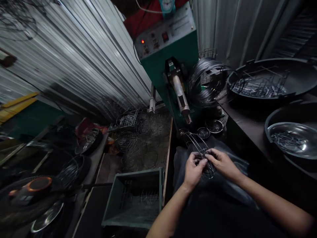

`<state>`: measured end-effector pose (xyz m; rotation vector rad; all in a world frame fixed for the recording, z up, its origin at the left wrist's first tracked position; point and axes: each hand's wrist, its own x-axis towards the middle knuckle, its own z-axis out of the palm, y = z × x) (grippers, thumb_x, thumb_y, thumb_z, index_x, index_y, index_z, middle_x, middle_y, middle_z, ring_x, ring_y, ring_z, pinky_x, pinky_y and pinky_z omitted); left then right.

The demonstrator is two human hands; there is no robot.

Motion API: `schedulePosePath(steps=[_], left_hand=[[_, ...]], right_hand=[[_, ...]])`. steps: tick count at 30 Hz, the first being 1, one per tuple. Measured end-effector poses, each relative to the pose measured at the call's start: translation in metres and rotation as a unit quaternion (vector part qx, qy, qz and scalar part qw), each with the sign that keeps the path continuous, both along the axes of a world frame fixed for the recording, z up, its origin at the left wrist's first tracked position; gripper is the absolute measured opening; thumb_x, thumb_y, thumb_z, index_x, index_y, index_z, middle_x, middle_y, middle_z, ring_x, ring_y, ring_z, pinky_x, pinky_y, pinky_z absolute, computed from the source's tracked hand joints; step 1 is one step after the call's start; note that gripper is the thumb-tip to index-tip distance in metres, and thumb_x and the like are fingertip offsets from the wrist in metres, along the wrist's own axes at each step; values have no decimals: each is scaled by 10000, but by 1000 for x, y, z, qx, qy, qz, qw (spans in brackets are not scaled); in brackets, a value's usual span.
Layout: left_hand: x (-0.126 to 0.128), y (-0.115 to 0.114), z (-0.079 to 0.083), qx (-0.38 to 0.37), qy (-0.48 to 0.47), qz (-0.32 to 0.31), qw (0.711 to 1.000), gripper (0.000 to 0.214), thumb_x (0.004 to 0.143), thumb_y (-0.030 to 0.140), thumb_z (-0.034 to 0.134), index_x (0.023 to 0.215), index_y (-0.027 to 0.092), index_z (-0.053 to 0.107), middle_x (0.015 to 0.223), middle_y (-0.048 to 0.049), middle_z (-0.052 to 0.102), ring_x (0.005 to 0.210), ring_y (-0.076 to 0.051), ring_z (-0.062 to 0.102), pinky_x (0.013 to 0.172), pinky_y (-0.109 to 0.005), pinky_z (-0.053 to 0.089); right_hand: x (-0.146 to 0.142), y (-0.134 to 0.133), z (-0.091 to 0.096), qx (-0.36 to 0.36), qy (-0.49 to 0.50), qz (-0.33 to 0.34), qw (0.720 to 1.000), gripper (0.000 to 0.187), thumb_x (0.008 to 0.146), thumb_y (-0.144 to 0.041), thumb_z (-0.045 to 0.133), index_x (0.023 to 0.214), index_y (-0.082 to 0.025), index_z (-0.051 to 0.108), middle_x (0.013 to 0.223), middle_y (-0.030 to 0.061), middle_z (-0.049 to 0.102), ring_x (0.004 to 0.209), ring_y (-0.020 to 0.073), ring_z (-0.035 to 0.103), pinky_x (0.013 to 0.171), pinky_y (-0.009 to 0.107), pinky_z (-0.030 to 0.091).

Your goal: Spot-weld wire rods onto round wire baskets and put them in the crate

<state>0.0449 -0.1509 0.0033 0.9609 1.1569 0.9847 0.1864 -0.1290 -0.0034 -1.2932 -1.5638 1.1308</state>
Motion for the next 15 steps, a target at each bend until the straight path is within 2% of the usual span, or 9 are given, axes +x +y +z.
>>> schedulePosePath(steps=[3, 6, 8, 11, 15], left_hand=[[-17, -1, 3, -39, -21, -1, 999, 495, 688, 438, 688, 1047, 174, 472, 800, -17, 592, 674, -124, 589, 538, -225, 500], [-28, 10, 11, -39, -17, 27, 999, 477, 707, 471, 658, 1045, 166, 519, 871, -38, 589, 724, -115, 576, 541, -192, 460], [-28, 18, 12, -26, -19, 27, 999, 432, 689, 421, 688, 1009, 158, 564, 842, -27, 589, 696, -90, 552, 568, -178, 433], [-20, 25, 9, -37, -63, 34, 997, 387, 634, 337, 732, 948, 165, 583, 762, 6, 561, 627, -64, 510, 578, -179, 408], [-7, 23, 1, -52, -116, 65, 990, 403, 565, 309, 754, 887, 185, 545, 756, 32, 519, 584, -47, 462, 552, -181, 383]], right_hand=[[-2, -18, 1, -10, -6, 29, 1000, 221, 844, -386, 451, 805, -212, 582, 747, 14, 629, 706, 201, 582, 643, 323, 472], [-5, -29, 2, -16, -5, 61, 998, 210, 876, -368, 431, 850, -224, 581, 787, 9, 631, 726, 199, 583, 674, 326, 474], [-7, -32, 0, -15, 1, 60, 998, 221, 886, -382, 428, 844, -224, 577, 780, 11, 628, 721, 200, 582, 673, 325, 475], [-8, -32, -6, -12, -6, 30, 999, 239, 885, -407, 436, 817, -219, 567, 757, 14, 626, 701, 196, 580, 648, 316, 472], [-6, -35, -14, 6, -74, -49, 996, 190, 873, -390, 453, 865, -221, 541, 781, 30, 646, 696, 206, 604, 629, 326, 467]])
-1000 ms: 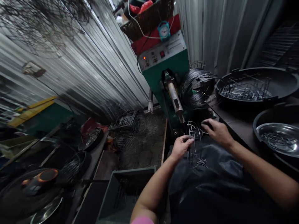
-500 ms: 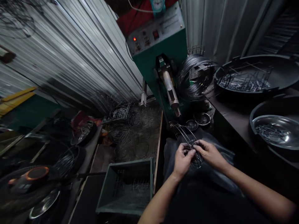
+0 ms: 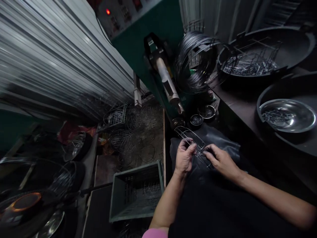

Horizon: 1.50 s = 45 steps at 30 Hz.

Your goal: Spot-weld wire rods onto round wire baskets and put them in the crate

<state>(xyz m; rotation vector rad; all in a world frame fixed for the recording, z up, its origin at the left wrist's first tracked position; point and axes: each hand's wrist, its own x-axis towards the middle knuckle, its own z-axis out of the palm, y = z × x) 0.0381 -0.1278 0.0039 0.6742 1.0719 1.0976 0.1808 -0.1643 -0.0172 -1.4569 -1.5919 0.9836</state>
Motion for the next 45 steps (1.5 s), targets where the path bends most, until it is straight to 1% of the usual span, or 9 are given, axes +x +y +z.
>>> schedulePosePath(steps=[8, 13, 19, 27, 32, 35, 38, 41, 45], left_hand=[[19, -22, -10, 27, 29, 47, 998, 394, 579, 302, 733, 867, 208, 481, 779, 42, 497, 622, -56, 483, 644, -211, 427], [25, -35, -23, 54, 34, 48, 997, 350, 601, 271, 747, 852, 202, 513, 769, 33, 521, 674, -75, 515, 663, -211, 442], [30, -43, -33, 75, 33, 50, 995, 301, 621, 241, 761, 839, 187, 560, 763, 29, 537, 703, -81, 529, 705, -219, 450], [36, -45, -37, 110, 55, 56, 991, 252, 641, 244, 760, 817, 177, 593, 763, 19, 560, 727, -89, 546, 738, -221, 444], [40, -45, -37, 126, 52, 44, 990, 212, 677, 232, 734, 825, 176, 593, 805, 8, 580, 772, -100, 563, 775, -240, 452], [41, -44, -37, 129, 62, 39, 989, 217, 686, 231, 727, 839, 174, 584, 809, 4, 582, 779, -105, 566, 783, -249, 457], [41, -41, -37, 133, 68, 33, 988, 226, 701, 229, 716, 865, 177, 569, 815, 3, 580, 773, -104, 569, 782, -258, 462], [39, -38, -36, 136, 57, 35, 989, 214, 719, 224, 700, 872, 183, 556, 812, 8, 579, 757, -98, 572, 769, -256, 466], [37, -37, -33, 136, 38, 33, 989, 206, 735, 230, 685, 876, 190, 540, 817, 12, 586, 725, -90, 571, 718, -239, 473]], right_hand=[[15, -5, -14, -8, -49, -88, 995, 260, 862, -392, 462, 1041, -206, 491, 858, 70, 655, 768, 243, 636, 668, 376, 501], [23, -9, -23, -1, -57, -44, 997, 253, 889, -338, 420, 1072, -221, 548, 1006, 79, 658, 907, 245, 623, 763, 397, 505], [27, -11, -32, 20, -20, -44, 999, 281, 880, -336, 417, 1061, -225, 602, 1007, 67, 660, 913, 227, 615, 814, 379, 495], [33, -10, -47, 7, 4, -56, 998, 310, 864, -364, 448, 1085, -242, 628, 1052, 61, 652, 976, 241, 597, 882, 401, 462], [36, -12, -47, -12, 24, -35, 999, 315, 865, -380, 442, 1094, -243, 609, 1083, 56, 645, 1005, 241, 590, 903, 395, 446], [33, -14, -43, -19, 23, -65, 997, 300, 871, -385, 430, 1079, -227, 576, 1035, 67, 649, 944, 233, 604, 833, 365, 467], [31, -14, -37, -28, 6, -101, 995, 216, 853, -406, 454, 909, -225, 557, 829, 37, 637, 759, 203, 589, 688, 315, 459], [30, -11, -31, -51, 20, -78, 995, 231, 839, -426, 456, 757, -221, 523, 691, 2, 570, 657, 169, 524, 622, 282, 416], [28, -8, -24, -87, 72, -54, 992, 270, 819, -455, 476, 718, -208, 520, 644, -11, 518, 627, 151, 474, 587, 261, 385]])
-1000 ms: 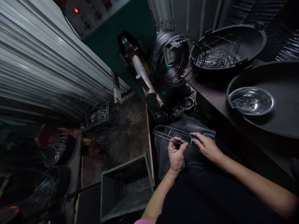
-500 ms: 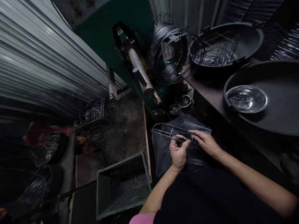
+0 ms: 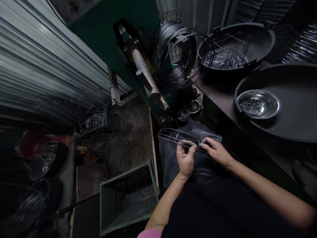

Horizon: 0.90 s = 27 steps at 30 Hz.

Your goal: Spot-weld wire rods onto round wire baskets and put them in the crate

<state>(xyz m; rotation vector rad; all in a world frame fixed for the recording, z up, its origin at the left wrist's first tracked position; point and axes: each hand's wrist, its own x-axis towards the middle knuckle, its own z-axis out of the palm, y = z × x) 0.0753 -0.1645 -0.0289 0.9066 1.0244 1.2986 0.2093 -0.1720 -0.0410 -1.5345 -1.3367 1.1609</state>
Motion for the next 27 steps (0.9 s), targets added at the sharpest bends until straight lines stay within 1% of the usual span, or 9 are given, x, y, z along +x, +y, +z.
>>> schedulePosePath(steps=[5, 10, 19, 27], left_hand=[[0, -2, 3, -6, 27, -14, 1000, 194, 757, 279, 662, 856, 186, 523, 813, 1, 601, 685, -90, 567, 688, -237, 478], [4, -3, 2, 1, 69, -12, 998, 179, 767, 272, 652, 857, 180, 527, 790, 0, 587, 698, -97, 572, 702, -241, 476], [7, -3, 3, -9, 94, -16, 995, 160, 769, 256, 651, 854, 175, 543, 813, -5, 598, 764, -112, 590, 742, -254, 468], [6, 1, 4, -11, 120, -11, 993, 175, 765, 292, 651, 831, 168, 546, 786, -15, 605, 749, -119, 595, 735, -253, 475]], right_hand=[[1, 3, -2, -10, 37, 6, 999, 303, 812, -475, 481, 680, -202, 496, 635, -16, 478, 628, 145, 443, 593, 257, 371], [7, 6, -7, -21, 34, 12, 999, 314, 807, -479, 465, 657, -204, 470, 635, -13, 466, 639, 150, 435, 603, 261, 364], [10, 8, -14, -45, 46, 18, 998, 327, 806, -481, 443, 637, -202, 455, 602, -28, 424, 595, 137, 400, 572, 263, 338], [8, 4, -16, -34, 39, 24, 998, 323, 830, -472, 419, 650, -207, 465, 602, -23, 442, 607, 145, 423, 578, 264, 344]])
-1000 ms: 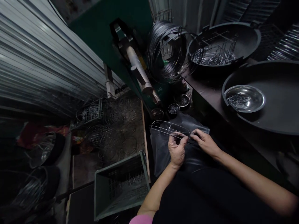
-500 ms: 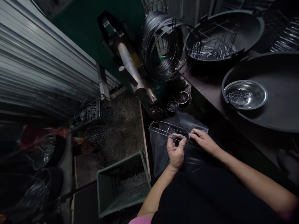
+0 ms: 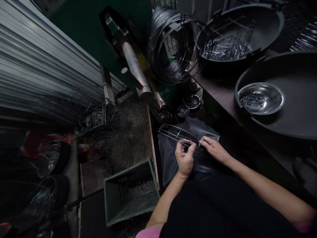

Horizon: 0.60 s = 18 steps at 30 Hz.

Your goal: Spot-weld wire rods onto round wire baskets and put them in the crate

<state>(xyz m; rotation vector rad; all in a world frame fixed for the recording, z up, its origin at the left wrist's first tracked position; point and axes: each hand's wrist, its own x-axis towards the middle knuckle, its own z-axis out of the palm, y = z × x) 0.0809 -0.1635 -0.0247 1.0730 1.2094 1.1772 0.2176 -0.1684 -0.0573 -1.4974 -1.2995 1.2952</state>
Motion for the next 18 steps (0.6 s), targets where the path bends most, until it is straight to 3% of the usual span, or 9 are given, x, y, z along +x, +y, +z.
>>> schedulePosePath(steps=[18], left_hand=[[2, 5, -2, 2, -2, -13, 1000, 181, 746, 280, 660, 815, 160, 543, 740, 1, 589, 652, -92, 564, 662, -224, 473]], right_hand=[[0, -5, -6, -38, 91, -8, 995, 344, 823, -504, 461, 664, -200, 464, 602, -33, 451, 583, 129, 421, 567, 257, 351]])
